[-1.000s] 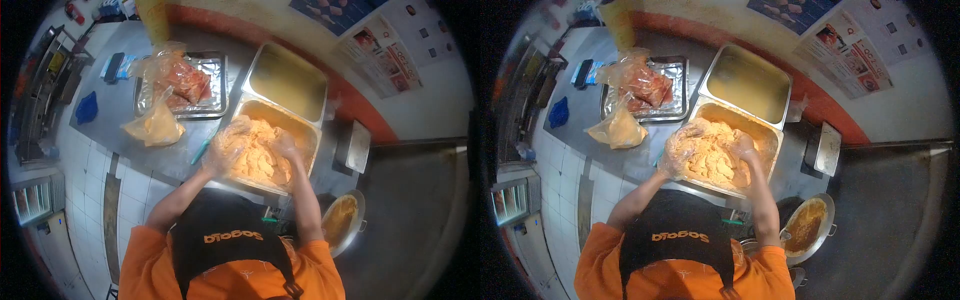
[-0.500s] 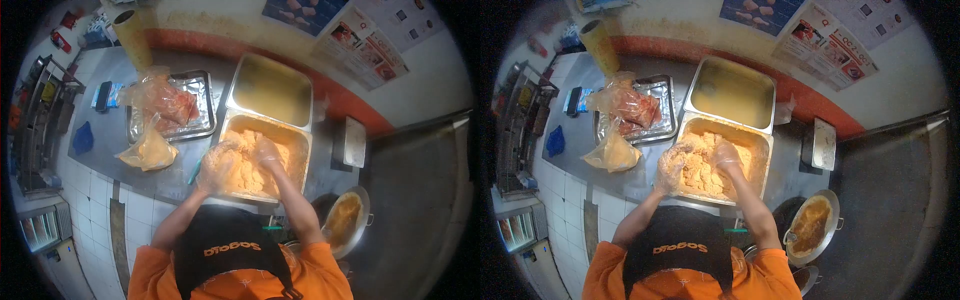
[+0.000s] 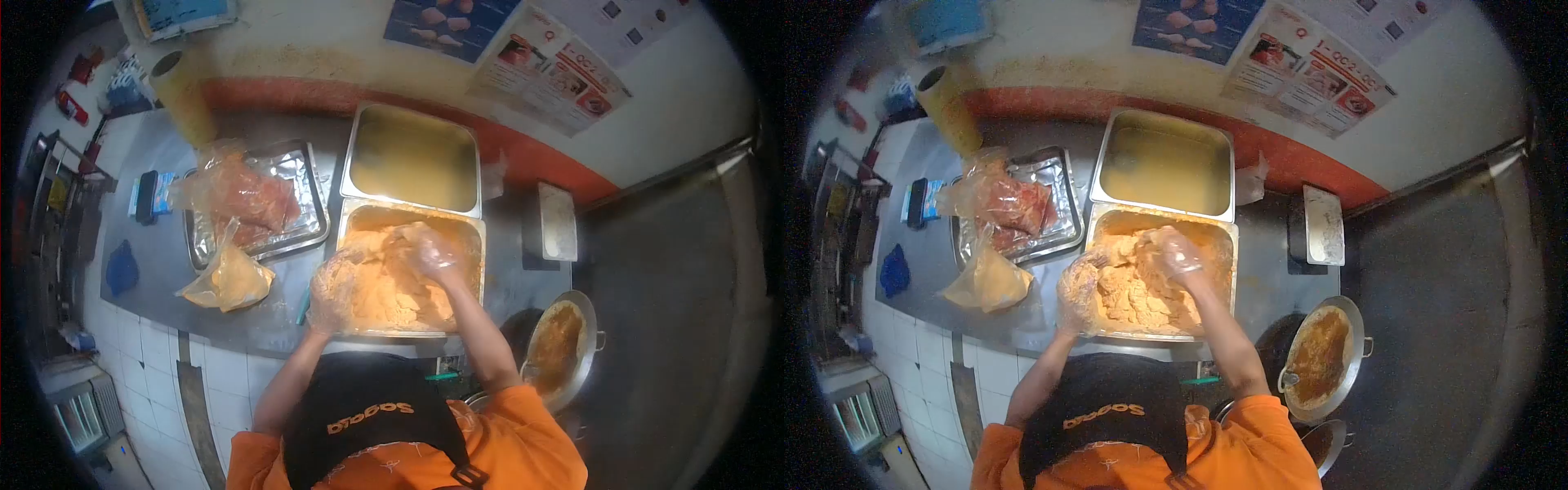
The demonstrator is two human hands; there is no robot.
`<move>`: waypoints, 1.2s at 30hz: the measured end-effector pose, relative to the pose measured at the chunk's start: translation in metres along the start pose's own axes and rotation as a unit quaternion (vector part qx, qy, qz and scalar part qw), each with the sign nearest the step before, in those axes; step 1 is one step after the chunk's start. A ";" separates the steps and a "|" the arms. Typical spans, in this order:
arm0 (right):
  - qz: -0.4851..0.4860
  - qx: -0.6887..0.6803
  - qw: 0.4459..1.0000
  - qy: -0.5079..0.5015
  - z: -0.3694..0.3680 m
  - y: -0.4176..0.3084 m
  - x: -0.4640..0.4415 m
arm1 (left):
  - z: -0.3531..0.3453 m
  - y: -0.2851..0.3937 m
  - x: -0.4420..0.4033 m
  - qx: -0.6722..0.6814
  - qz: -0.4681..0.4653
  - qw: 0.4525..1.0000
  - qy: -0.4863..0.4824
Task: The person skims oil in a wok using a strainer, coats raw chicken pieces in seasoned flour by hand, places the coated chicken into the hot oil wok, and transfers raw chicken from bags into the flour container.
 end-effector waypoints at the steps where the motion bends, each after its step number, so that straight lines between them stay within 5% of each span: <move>1: 0.023 0.014 0.999 0.031 0.022 -0.009 0.012 | 0.003 0.004 0.004 -0.058 -0.027 0.998 -0.008; 3: 0.067 -0.136 0.978 0.146 0.022 0.025 0.018 | 0.005 -0.008 0.013 -0.158 -0.088 0.983 -0.015; 4: 0.046 -0.062 0.987 0.140 0.026 0.033 0.023 | -0.002 -0.005 0.021 -0.249 -0.155 0.955 -0.039; 5: 0.016 0.009 0.991 0.134 0.033 0.034 0.034 | 0.000 -0.004 0.029 -0.256 -0.146 0.955 -0.040; 6: -0.037 -0.129 0.990 0.051 0.039 0.034 0.035 | 0.005 -0.012 0.027 -0.184 -0.080 0.979 -0.023; 8: -0.022 -0.245 0.961 0.127 0.034 0.048 0.041 | 0.003 -0.006 0.010 -0.108 -0.067 0.992 -0.023; 10: -0.020 -0.267 0.951 0.152 0.040 0.051 0.057 | 0.003 0.005 0.019 -0.224 -0.131 0.966 -0.001; 13: -0.034 -0.284 0.939 0.190 0.053 0.056 0.079 | 0.008 -0.022 0.011 0.020 -0.001 1.000 0.004; 17: -0.056 -0.327 0.906 0.261 0.072 0.079 0.118 | 0.008 -0.037 0.008 0.058 0.041 0.997 -0.006; 20: -0.091 -0.421 0.843 0.323 0.090 0.124 0.163 | 0.003 -0.044 0.008 0.064 0.058 0.996 -0.012; 22: -0.134 -0.567 0.719 0.380 0.095 0.150 0.200 | 0.003 -0.046 0.010 0.063 0.063 0.996 -0.012; 24: -0.233 -0.615 0.652 0.377 0.092 0.187 0.248 | 0.003 -0.047 0.010 0.066 0.068 0.995 -0.013; 25: -0.226 -0.602 0.637 0.425 0.085 0.213 0.275 | 0.002 -0.048 0.010 0.068 0.071 0.995 -0.012; 26: -0.300 -0.482 0.699 0.434 0.088 0.234 0.308 | 0.002 -0.049 0.009 0.069 0.074 0.995 -0.013; 27: -0.319 -0.506 0.661 0.453 0.096 0.239 0.334 | 0.002 -0.051 0.009 0.071 0.077 0.994 -0.010; 29: -0.379 -0.360 0.722 0.453 0.072 0.299 0.390 | 0.005 -0.056 0.009 0.074 0.078 0.994 -0.003; 30: -0.424 -0.388 0.677 0.459 0.068 0.309 0.410 | 0.006 -0.058 0.009 0.076 0.077 0.994 0.001; 31: -0.482 -0.285 0.703 0.439 0.072 0.320 0.430 | 0.010 -0.062 0.009 0.078 0.072 0.994 0.003; 32: -0.539 -0.319 0.681 0.380 0.058 0.333 0.446 | 0.013 -0.057 0.009 0.062 0.078 0.995 0.009; 36: -0.557 -0.385 0.618 0.399 -0.008 0.409 0.487 | 0.001 -0.036 0.009 0.008 0.082 0.997 0.008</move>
Point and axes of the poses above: each hand's wrist, its own x-axis away from the middle knuckle, its own z-axis out of the back of the hand, y = z × x, the point moved 10 cm from there along -x, towards the middle knuckle, and after that the axes turned 11 degrees about x, right-handed, at the moved point
